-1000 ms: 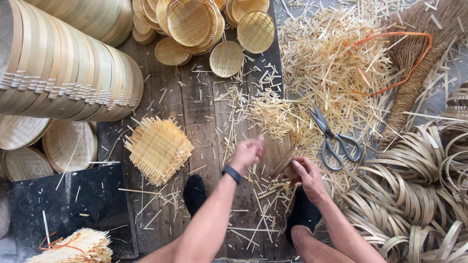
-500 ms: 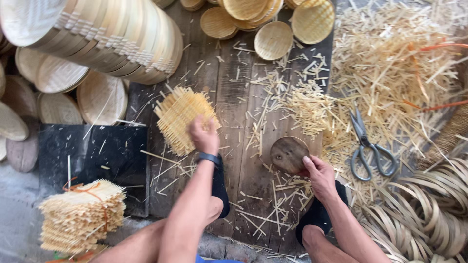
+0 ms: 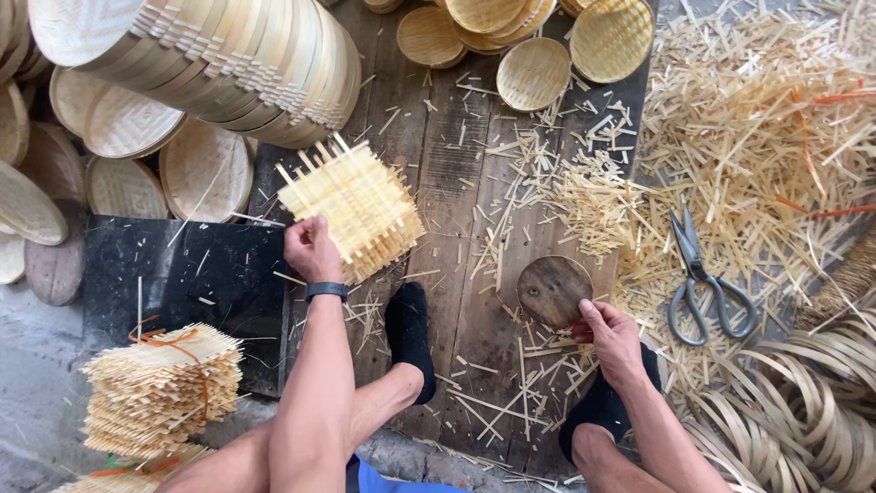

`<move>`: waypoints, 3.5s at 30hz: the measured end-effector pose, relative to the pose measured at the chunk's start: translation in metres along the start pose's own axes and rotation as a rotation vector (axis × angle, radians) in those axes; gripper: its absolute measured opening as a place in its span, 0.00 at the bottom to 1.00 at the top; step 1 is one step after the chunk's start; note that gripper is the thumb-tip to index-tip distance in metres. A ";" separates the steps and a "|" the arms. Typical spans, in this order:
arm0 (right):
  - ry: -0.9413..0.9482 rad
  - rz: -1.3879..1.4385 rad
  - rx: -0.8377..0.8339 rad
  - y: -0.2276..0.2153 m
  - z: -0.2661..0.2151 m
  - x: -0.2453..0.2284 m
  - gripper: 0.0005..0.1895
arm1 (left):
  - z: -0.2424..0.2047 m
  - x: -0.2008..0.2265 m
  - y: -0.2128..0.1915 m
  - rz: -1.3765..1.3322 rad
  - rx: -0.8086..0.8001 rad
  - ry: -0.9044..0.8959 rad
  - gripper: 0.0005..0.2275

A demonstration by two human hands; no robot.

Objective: The person weaves small bamboo bowls by wrapping a thin bamboo strip around a square woven base and a wooden block mold. They use shears to trim the excess strip and then place the finished bowl aside. The process is repeated multiple times throughout the video.

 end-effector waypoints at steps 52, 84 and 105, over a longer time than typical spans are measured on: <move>-0.309 -1.607 0.722 -0.342 -0.187 -0.119 0.10 | -0.213 0.017 0.101 -0.025 -0.818 -0.261 0.22; -1.241 -1.130 -0.322 0.061 -0.185 -0.327 0.10 | -0.309 0.240 0.021 -0.730 -1.434 -0.692 0.06; -1.350 -1.374 -0.282 0.102 -0.157 -0.239 0.12 | -0.310 0.201 0.036 -0.302 -1.417 -1.025 0.33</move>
Point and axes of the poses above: each hand's wrist, its own z-axis towards the middle knuckle, its own y-axis out of the palm, x = y × z, the point moved 2 cm from there along z, towards the middle knuckle, and after that the axes turned 7 degrees about -y, right-handed, at the moved point
